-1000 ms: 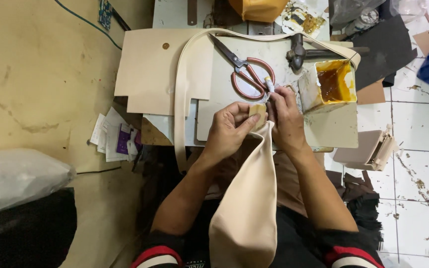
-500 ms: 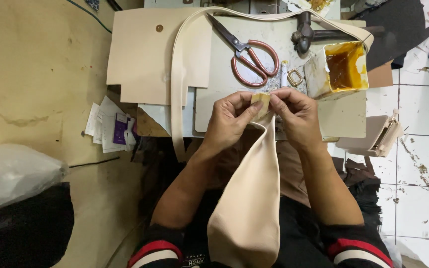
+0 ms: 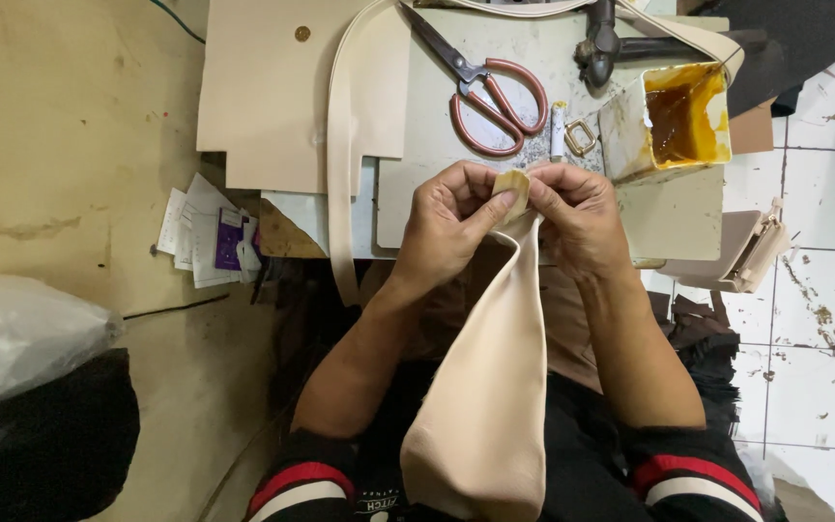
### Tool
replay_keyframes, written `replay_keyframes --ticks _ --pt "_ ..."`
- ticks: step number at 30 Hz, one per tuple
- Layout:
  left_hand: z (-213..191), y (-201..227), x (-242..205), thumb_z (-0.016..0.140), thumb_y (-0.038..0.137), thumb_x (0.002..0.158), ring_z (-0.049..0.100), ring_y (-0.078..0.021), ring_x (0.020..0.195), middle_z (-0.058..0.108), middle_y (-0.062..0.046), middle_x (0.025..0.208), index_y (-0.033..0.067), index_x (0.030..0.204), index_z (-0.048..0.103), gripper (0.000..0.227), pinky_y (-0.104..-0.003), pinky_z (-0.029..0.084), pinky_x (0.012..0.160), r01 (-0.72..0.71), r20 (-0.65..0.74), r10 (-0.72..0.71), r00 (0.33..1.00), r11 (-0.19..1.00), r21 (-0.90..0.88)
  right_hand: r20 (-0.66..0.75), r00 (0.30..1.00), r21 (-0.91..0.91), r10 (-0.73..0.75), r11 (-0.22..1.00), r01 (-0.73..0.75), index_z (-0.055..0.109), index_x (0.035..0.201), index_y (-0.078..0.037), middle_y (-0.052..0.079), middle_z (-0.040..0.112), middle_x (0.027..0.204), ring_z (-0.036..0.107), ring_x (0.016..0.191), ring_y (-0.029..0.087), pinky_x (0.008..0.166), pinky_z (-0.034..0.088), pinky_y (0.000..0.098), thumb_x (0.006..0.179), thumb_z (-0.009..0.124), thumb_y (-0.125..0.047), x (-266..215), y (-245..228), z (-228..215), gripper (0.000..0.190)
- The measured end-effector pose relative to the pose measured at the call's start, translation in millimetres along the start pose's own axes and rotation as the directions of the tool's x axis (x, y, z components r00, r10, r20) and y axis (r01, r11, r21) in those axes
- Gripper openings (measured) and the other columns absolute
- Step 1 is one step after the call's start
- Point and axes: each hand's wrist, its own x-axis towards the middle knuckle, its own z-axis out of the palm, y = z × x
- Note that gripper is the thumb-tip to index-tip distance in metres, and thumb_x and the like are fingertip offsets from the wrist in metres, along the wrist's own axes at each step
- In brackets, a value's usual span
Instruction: Apply glue to leather components and attach labels to a bag
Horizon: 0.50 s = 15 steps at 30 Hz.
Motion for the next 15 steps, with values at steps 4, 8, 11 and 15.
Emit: replay_keyframes --ticks 4,8,11,15 --pt "4 5 -2 0.078 0.009 0.093 0.064 -0.0045 0.078 0.064 0.000 0.079 0.0023 0.105 0.067 0.018 -0.023 0.057 0.069 -0.006 -0.015 0.006 1.000 1.000 0.005 0.016 0.999 -0.029 -0.036 0.999 0.036 0.072 0.097 0.008 0.012 0.066 0.084 0.064 0.075 0.010 0.066 0.052 0.0213 0.094 0.076 -0.001 0 0 0 0.011" --pt "3 4 0 0.078 0.009 0.093 0.064 -0.0052 0.076 0.064 -0.001 0.078 0.0024 0.105 0.067 0.018 -0.022 0.057 0.067 -0.013 -0.011 0.013 1.000 1.000 -0.006 0.060 0.995 -0.116 -0.084 0.989 0.090 0.071 0.099 0.009 0.012 0.065 0.086 0.060 0.078 0.009 0.068 0.050 0.0210 0.095 0.076 -0.001 1 0 -3 0.011" --pt "5 5 -2 0.078 0.009 0.093 0.064 -0.0050 0.076 0.064 -0.002 0.077 0.0022 0.105 0.066 0.018 -0.022 0.056 0.066 -0.018 -0.021 0.017 1.000 1.000 -0.017 0.100 0.987 -0.195 -0.126 0.970 0.144 0.072 0.101 0.009 0.014 0.066 0.090 0.060 0.083 0.010 0.074 0.049 0.0226 0.096 0.076 0.000 -1 -7 -2 0.011" --pt "6 10 -1 0.078 0.007 0.093 0.064 -0.0045 0.075 0.065 -0.002 0.077 0.0021 0.104 0.066 0.017 -0.021 0.056 0.065 -0.033 -0.025 0.033 0.999 0.999 0.002 0.157 0.973 -0.265 -0.167 0.942 0.205 0.073 0.103 0.009 0.016 0.067 0.091 0.061 0.086 0.014 0.078 0.050 0.0256 0.098 0.075 0.000 -4 -17 0 0.010"
